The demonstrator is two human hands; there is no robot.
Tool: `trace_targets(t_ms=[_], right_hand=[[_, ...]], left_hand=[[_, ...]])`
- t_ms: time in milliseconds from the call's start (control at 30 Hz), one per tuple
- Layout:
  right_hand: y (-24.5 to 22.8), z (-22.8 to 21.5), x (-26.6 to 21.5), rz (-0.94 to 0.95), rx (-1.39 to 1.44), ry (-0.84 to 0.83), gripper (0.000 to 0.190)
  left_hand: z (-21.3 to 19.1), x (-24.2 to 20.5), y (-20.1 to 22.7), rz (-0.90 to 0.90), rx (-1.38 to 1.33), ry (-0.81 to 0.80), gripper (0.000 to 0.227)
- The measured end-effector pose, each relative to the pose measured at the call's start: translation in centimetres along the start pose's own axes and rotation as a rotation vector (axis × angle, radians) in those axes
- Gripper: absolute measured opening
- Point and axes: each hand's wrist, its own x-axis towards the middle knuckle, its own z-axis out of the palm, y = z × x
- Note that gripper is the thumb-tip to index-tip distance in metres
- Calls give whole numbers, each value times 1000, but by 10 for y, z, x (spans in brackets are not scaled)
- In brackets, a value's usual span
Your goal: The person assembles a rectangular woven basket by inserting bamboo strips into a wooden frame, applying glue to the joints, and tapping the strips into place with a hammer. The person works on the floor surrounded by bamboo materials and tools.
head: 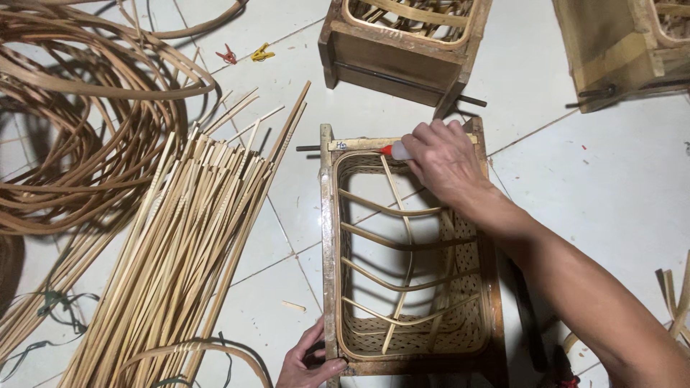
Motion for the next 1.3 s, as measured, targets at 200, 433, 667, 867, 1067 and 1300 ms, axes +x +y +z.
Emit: trace_targets(t_ms=[200,433,667,867,1067,1300], right_hand=[[23,-10,-22,99,-5,-4,38],[29,3,-23,26,-82,48,38],[37,-7,-26,19,-42,31,36],[36,16,-22,-2,-136,20,27],[47,2,-35,44,-83,41,31],[61,-17,-59,145,-24,37,41]], left_hand=[[-2,1,-6,-29,42,55,96],[-6,7,-21,35,-53,32,94],[-4,7,-17,29,-35,79,90],[-6,8,-20,-7,-86,103,90],[-6,8,-22,-55,-80,118,93],[-5,10,-13,-157,8,153,95]])
